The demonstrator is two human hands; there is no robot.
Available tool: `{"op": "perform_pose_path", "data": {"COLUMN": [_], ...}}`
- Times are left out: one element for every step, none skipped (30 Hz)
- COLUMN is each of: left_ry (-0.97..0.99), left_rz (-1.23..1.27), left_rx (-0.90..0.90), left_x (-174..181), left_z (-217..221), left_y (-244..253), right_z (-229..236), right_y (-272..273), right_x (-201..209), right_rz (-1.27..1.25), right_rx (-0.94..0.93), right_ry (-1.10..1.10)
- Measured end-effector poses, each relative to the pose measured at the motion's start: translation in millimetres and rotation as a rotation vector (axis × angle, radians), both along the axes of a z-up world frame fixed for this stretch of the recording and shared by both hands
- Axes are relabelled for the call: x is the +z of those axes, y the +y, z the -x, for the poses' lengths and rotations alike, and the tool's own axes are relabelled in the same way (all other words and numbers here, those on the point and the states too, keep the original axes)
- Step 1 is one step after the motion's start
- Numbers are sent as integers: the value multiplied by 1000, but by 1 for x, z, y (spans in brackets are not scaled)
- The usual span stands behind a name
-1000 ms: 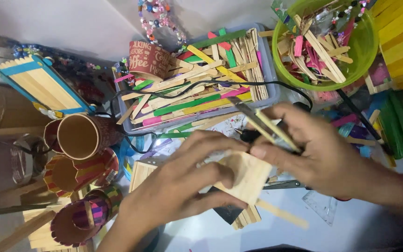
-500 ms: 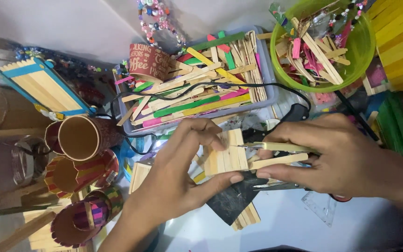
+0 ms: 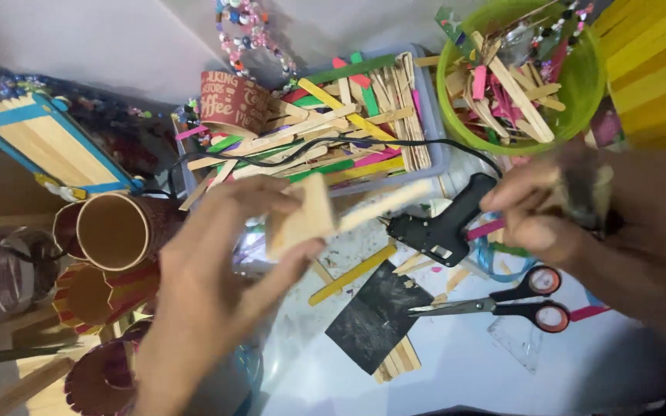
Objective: Sanding the edges of a small wooden structure and assembling it using popsicle sticks, scissors, and a glue gun.
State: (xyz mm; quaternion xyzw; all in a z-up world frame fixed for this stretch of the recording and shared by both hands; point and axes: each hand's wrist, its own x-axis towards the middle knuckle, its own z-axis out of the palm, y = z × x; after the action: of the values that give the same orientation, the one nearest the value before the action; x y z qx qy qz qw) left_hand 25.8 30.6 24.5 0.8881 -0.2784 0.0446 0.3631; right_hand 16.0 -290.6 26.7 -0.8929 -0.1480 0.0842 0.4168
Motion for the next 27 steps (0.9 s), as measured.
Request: {"op": "perform_pose_path", "data": {"left_ry": [-6,-4,-2,-1,16,31,32,66,100,96,114,141,145,172,199,195,227,261,259,266,272,260,264,277,274,261,248], "left_rz": [3,-18,-39,-41,-33,-22,-22,5,32,33,55,72,68,66,65,62,12,-37,-38,-41,-43,-43,-70,-98,-98,-103,-108], "left_rx": [0,37,74,72,116,161,161,143,125,133,110,85,89,92,94,94,117,139,139,147,155,159,168,176,177,164,151], "left_x": [2,4,6,9,12,16,18,19,21,20,18,16,16,17,18,16,14,13,12,12,11,11,10,9,11,12,12], "left_z": [-1,-1,-2,1,3,5,6,7,8,8,9,10,11,11,11,12,13,14,15,16,16,16,16,18,17,18,18], "left_y": [2,5,7,7,7,6,5,4,3,4,5,6,6,5,4,6,8,10,10,10,11,13,15,17,19,20,21], "right_z": [-2,-4,-6,-7,-8,-10,-4,2,7,23,39,58,65,73,81,84,86,89,89,88,88,87,86,88,90,94,98], "right_y": [0,1,2,3,3,4,8,12,17,20,23,27,30,34,37,39,41,42,43,43,44,44,44,43,44,44,44], "right_x": [-3,-6,-10,-20,-29,-37,-51,-65,-78,-85,-92,-101,-105,-109,-113,-113,-114,-114,-111,-110,-107,-109,-110,-111,-113,-115,-117], "right_rz": [3,234,467,465,207,-55,-54,-62,-68,-66,34,128,122,211,300,300,345,390,391,364,337,341,300,256,257,283,309], "right_rx": [0,22,44,43,284,520,520,675,831,839,914,985,989,970,950,949,897,843,842,824,805,807,868,928,929,907,884], "right_ry": [-6,10,26,28,-19,-72,-71,-17,39,35,30,29,31,54,76,71,5,-60,-62,-133,-204,-216,-205,-184,-188,-271,-353]}}
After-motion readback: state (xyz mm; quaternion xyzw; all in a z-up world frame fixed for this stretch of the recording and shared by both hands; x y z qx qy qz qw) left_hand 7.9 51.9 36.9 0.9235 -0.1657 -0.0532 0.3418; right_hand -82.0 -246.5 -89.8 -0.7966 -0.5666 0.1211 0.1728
